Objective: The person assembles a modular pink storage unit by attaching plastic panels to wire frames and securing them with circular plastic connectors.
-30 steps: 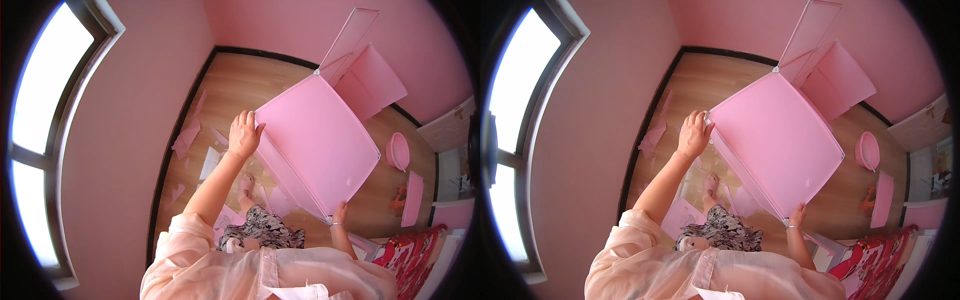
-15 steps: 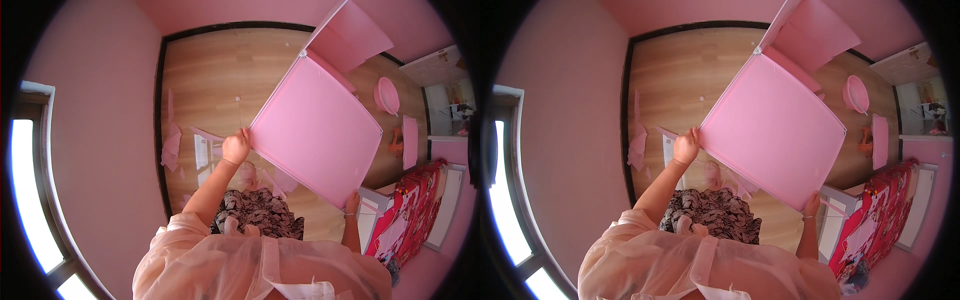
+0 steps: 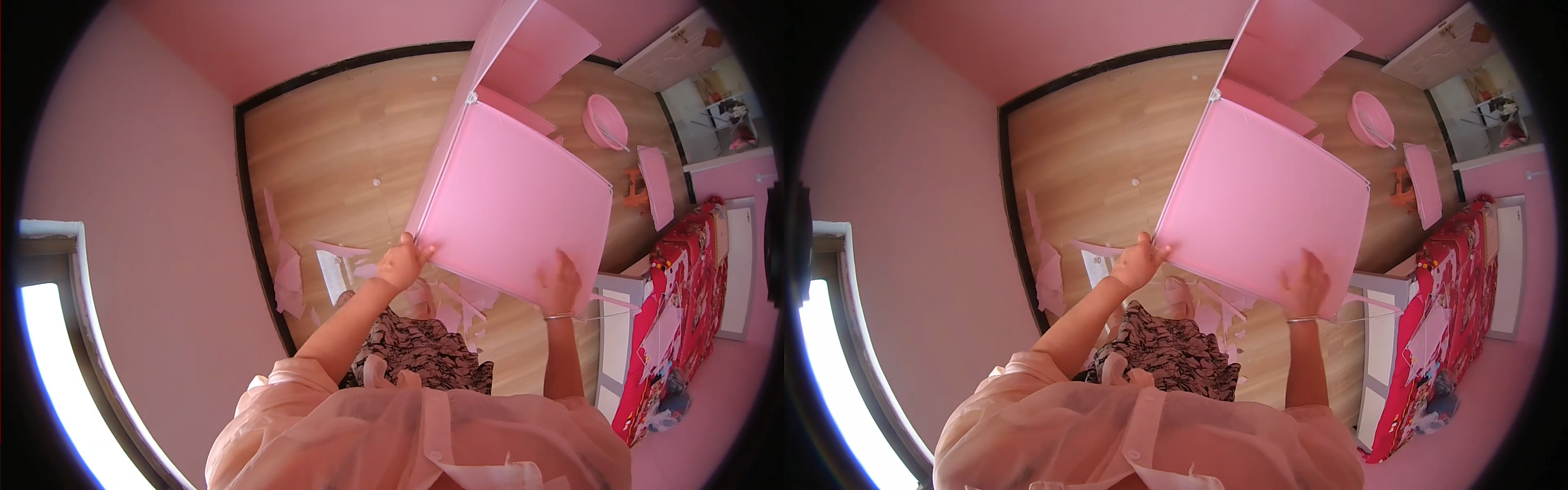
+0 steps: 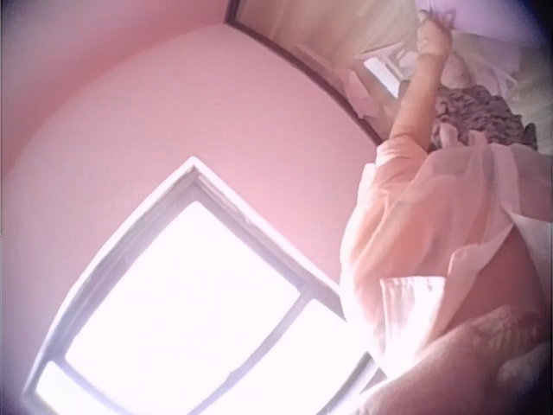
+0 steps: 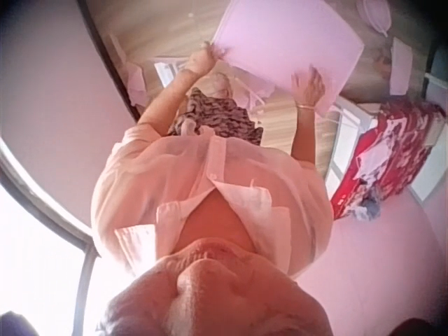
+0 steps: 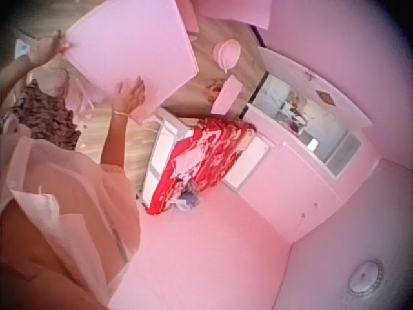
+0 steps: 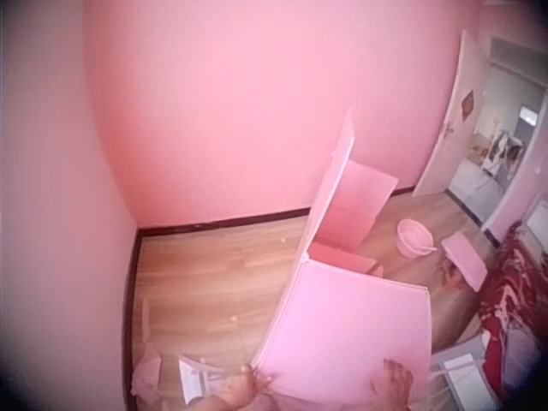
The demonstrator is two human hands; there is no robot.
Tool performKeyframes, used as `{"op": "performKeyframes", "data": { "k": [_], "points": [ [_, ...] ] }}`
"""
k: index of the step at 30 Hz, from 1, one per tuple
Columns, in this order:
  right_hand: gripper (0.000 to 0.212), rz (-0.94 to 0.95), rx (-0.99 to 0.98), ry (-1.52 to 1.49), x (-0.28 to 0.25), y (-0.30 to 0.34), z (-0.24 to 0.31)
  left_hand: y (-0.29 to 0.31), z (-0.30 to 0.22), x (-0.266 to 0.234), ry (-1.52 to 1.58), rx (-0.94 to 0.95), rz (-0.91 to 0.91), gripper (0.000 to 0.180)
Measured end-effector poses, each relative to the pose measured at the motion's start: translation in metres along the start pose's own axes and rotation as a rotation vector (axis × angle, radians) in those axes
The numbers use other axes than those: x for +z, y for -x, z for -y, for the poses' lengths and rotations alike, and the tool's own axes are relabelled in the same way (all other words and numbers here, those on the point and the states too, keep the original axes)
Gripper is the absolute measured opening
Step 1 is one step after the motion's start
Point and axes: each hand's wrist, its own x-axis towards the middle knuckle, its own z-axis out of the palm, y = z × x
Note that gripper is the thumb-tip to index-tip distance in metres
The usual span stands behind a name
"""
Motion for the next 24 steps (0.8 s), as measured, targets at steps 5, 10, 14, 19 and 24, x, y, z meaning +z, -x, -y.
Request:
{"op": "performKeyframes", "data": {
  "k": [5, 10, 14, 19, 24],
  "points": [
    [0.074, 0.197, -0.424, -0.130, 0.008, 0.012, 0.146, -0.010, 0.008, -0.034, -0.358, 0.355, 0.194, 0.051],
    [0.051, 0.004, -0.590, -0.058, 0.053, -0.001, 0.161, -0.024, 0.012, -0.034, -0.506, 0.547, 0.228, 0.040],
    [0.040, -0.071, -0.606, -0.038, 0.055, -0.001, 0.159, -0.026, 0.000, -0.032, -0.741, 0.693, 0.328, 0.031],
    [0.034, -0.083, -0.614, -0.040, 0.051, -0.005, 0.166, -0.024, -0.010, -0.028, -0.924, 0.630, 0.350, 0.023],
    [0.035, -0.098, -0.580, -0.063, 0.052, -0.002, 0.165, -0.005, 0.006, 0.001, -0.920, 0.536, -0.179, 0.016]
  ]
}}
